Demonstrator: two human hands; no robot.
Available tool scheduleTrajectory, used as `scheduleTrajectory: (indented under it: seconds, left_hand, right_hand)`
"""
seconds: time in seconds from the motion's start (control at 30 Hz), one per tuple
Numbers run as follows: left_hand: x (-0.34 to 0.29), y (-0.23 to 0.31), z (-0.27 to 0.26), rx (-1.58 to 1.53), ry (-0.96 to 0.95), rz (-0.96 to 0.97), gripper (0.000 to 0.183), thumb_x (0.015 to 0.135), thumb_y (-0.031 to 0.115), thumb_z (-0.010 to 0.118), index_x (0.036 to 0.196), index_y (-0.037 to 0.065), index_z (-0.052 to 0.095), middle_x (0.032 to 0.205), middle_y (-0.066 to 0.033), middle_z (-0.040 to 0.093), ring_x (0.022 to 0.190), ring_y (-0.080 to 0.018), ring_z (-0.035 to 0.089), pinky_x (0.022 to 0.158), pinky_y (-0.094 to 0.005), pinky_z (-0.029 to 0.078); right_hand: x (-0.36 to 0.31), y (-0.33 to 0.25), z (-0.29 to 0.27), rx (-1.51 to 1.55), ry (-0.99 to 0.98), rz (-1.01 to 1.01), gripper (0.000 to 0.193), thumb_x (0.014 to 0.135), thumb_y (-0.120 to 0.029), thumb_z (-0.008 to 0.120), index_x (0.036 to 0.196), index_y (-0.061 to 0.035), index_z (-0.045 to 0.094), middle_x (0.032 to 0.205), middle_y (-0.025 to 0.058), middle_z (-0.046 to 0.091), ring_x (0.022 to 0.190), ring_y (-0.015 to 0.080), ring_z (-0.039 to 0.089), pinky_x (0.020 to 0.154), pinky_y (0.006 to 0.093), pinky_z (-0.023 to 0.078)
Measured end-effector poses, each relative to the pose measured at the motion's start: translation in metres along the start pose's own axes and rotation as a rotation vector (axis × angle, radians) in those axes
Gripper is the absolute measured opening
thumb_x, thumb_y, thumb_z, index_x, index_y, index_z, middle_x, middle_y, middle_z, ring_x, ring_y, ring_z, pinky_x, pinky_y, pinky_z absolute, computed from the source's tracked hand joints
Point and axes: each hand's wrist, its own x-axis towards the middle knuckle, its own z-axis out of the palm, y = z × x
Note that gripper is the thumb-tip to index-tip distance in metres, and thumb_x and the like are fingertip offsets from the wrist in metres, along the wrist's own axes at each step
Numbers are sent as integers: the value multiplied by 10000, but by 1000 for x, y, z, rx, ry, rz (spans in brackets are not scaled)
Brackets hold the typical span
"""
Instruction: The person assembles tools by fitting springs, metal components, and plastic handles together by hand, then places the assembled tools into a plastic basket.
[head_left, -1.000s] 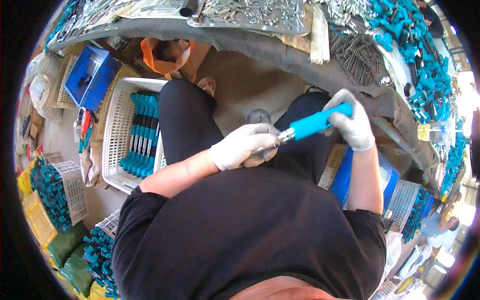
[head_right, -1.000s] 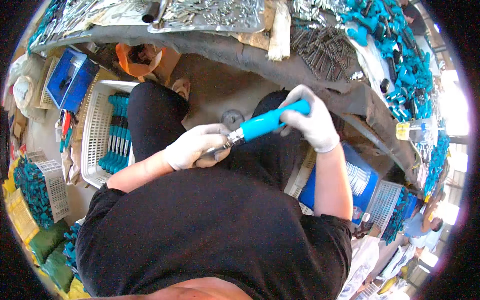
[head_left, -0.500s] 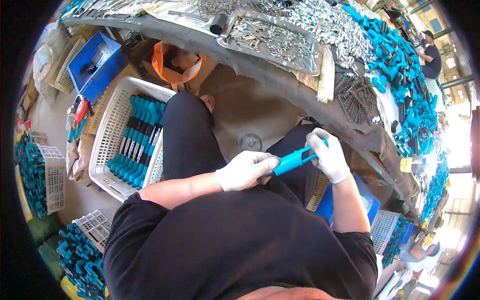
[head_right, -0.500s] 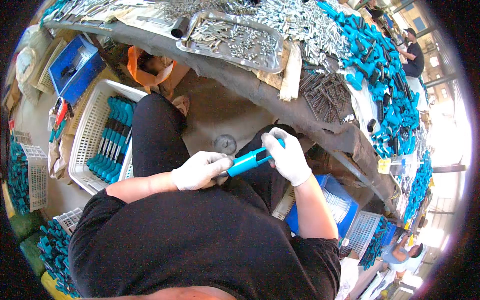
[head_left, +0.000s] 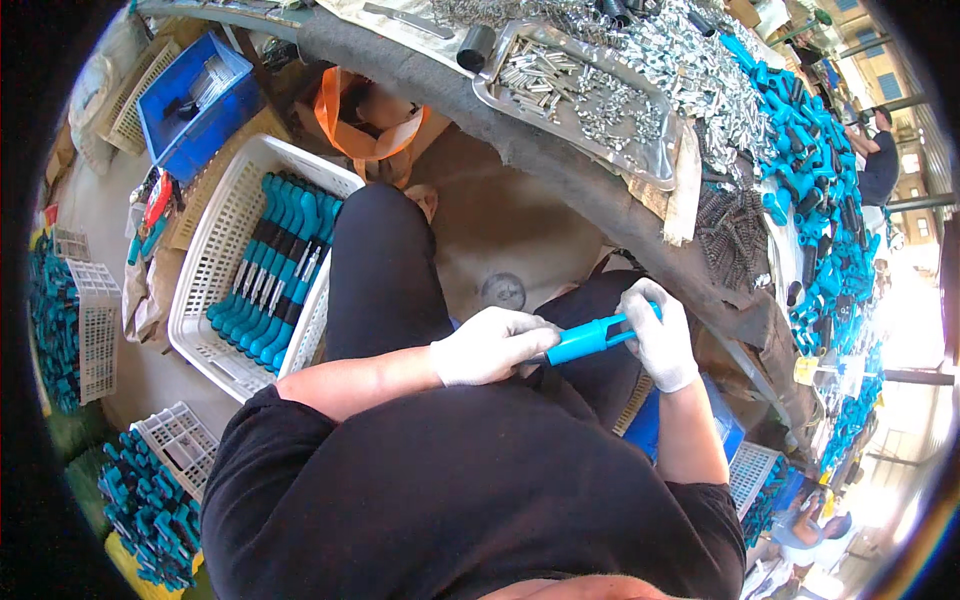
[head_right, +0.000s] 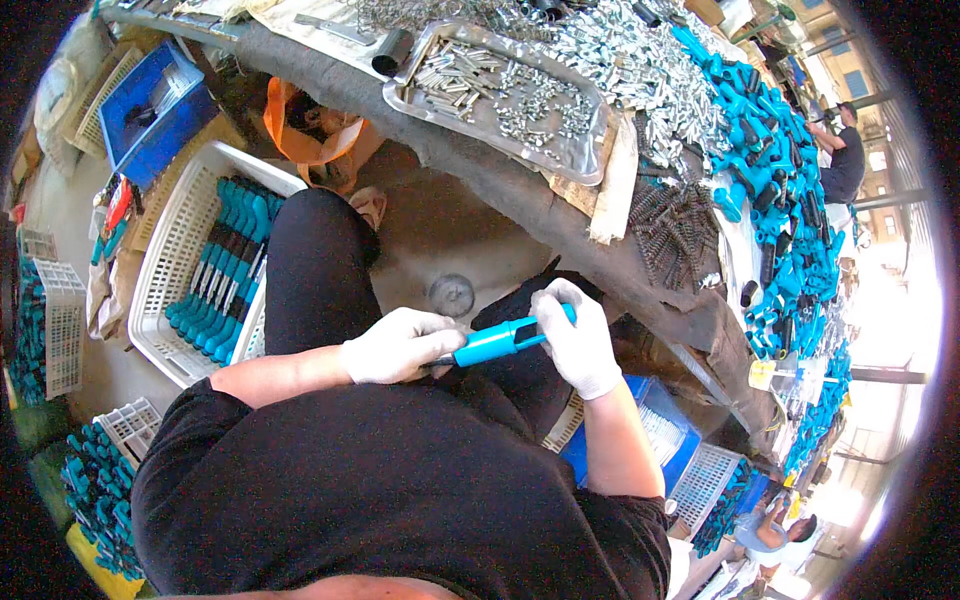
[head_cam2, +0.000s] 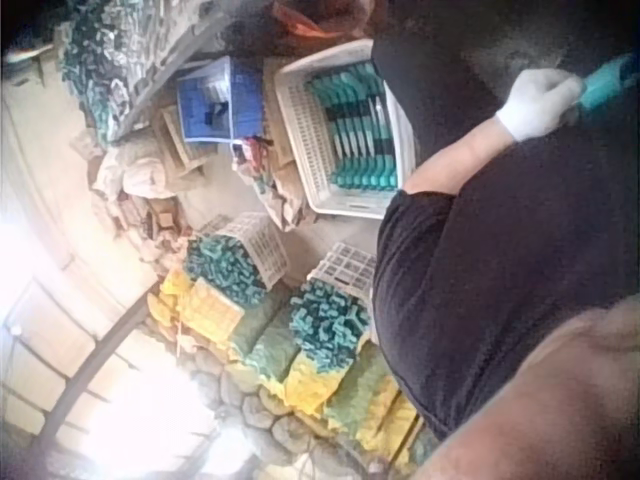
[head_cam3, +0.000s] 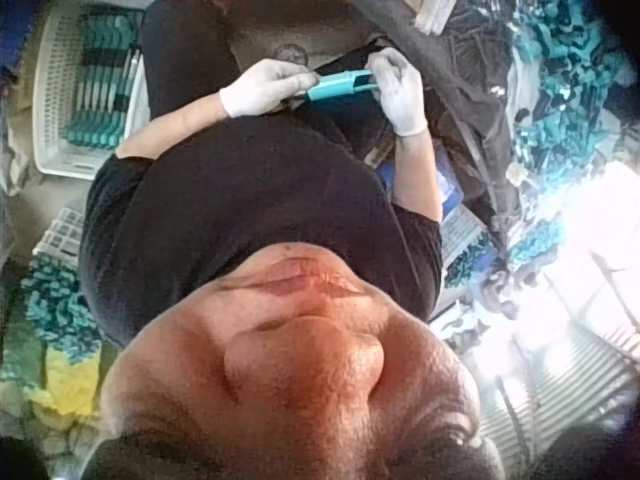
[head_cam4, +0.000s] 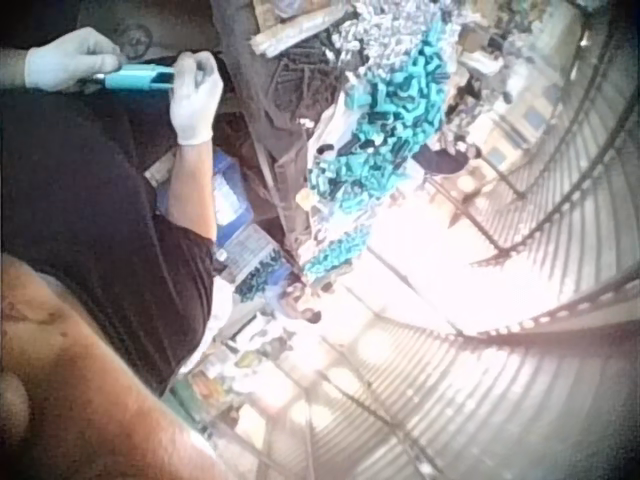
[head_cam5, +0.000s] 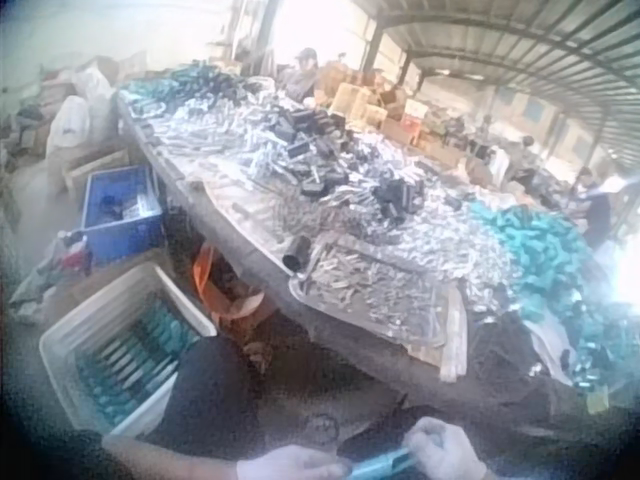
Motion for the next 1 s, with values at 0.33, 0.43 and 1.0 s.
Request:
scheduleTrajectory:
  seconds: [0.33,0.43,1.0]
  left_hand:
    - [2,-1,-12,-74,19,-69,302,959,337,502,904,66,624,668,11,545,495,-51,405,446,-221,304]
    - [3,-3,-14,55,96,26,321,960,344,488,904,64,633,668,12,542,494,-50,411,452,-219,311]
    - [4,10,-25,-32,49,-148,435,1001,386,318,876,63,581,633,-26,567,440,-89,397,449,-255,334]
  right_hand:
    - [19,4,13,-69,105,-106,197,912,-204,553,779,-57,559,600,-39,471,503,38,426,458,217,328]
    - [24,1,13,-22,17,-3,192,910,-197,554,780,-57,560,597,-38,471,513,39,432,466,222,335]
    - [29,10,33,-89,58,-178,174,908,-160,527,812,-21,565,728,18,544,686,80,486,632,248,414]
